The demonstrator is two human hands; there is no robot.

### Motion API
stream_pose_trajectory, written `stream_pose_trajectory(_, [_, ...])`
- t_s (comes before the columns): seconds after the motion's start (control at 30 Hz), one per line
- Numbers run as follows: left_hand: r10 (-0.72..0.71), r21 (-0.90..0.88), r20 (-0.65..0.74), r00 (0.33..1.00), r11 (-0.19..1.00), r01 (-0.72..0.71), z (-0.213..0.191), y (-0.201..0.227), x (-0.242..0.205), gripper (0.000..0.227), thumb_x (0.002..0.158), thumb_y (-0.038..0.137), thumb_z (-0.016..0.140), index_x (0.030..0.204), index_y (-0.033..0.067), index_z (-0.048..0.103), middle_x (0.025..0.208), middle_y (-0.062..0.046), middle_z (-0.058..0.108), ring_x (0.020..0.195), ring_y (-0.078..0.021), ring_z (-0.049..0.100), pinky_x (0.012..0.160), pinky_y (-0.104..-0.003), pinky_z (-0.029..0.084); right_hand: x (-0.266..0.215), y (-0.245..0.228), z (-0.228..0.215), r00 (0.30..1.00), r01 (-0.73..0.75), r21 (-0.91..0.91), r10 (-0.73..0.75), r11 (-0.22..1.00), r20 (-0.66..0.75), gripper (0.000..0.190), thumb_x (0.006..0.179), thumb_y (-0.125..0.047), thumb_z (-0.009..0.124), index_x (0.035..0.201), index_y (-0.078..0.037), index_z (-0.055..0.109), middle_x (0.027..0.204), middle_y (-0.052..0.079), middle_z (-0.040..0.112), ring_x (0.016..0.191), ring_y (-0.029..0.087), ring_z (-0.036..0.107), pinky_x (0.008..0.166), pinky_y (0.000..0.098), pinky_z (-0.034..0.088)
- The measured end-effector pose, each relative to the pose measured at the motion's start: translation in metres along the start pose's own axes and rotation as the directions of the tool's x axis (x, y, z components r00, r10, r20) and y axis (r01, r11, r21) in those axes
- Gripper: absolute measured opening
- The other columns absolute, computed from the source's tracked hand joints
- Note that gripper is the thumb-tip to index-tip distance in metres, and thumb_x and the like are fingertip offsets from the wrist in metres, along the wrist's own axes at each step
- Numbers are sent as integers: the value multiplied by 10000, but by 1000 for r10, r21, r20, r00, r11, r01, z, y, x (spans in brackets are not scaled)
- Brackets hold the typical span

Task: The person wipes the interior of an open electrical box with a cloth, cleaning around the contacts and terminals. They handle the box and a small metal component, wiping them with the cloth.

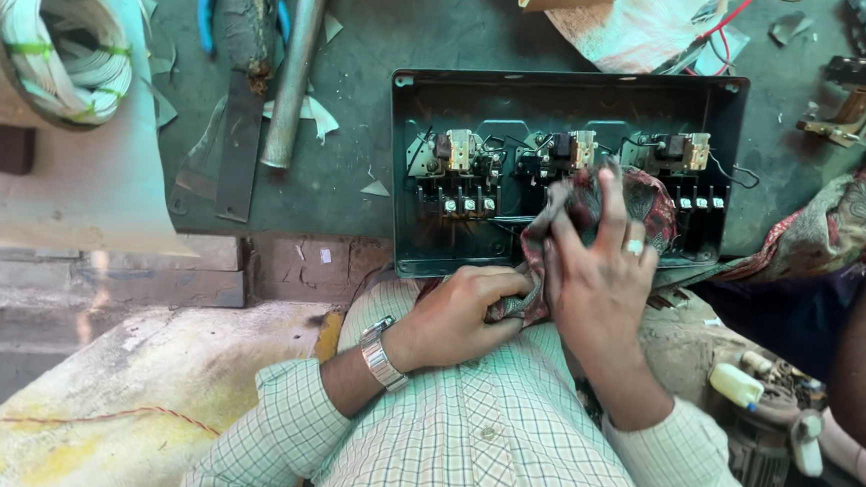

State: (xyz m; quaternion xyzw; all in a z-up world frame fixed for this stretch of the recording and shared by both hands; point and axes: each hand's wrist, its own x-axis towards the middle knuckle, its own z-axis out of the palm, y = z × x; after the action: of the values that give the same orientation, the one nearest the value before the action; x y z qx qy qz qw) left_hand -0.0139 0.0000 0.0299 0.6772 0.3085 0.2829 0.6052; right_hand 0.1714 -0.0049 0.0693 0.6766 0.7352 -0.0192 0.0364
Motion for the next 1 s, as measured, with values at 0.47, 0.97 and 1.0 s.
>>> stream_pose_trajectory(0.47, [131, -12, 159, 979, 991, -130, -11, 0, 7, 253, 828, 121, 732, 1018, 2, 614, 962, -161, 661, 948, -357, 672, 827, -434, 536, -29, 8, 33, 987, -1, 201, 34, 980, -158, 321, 1063, -263, 613, 1368, -204, 694, 1605, 86, 487, 1518, 332, 364, 1197, 581, 229])
stream_pose_trajectory(0.97, [121, 59, 166, 979, 990, -132, -3, 0, 9, 257, 850, 160, 743, 1021, 6, 628, 978, -147, 683, 961, -344, 684, 831, -432, 545, 6, 51, 12, 900, 366, 105, -323, 925, -292, 189, 948, -202, 773, 1131, -161, 795, 1251, 29, 720, 1139, 262, 646, 950, 456, 411])
stream_pose_trajectory(1.0, [100, 49, 181, 978, 993, -111, -2, 1, 10, 263, 876, 175, 748, 1033, 3, 625, 989, -144, 686, 967, -337, 690, 835, -428, 549, 3, 60, 10, 914, 310, 141, -253, 940, -318, 167, 953, -156, 789, 1120, -158, 787, 1169, 55, 711, 1062, 272, 664, 895, 432, 469])
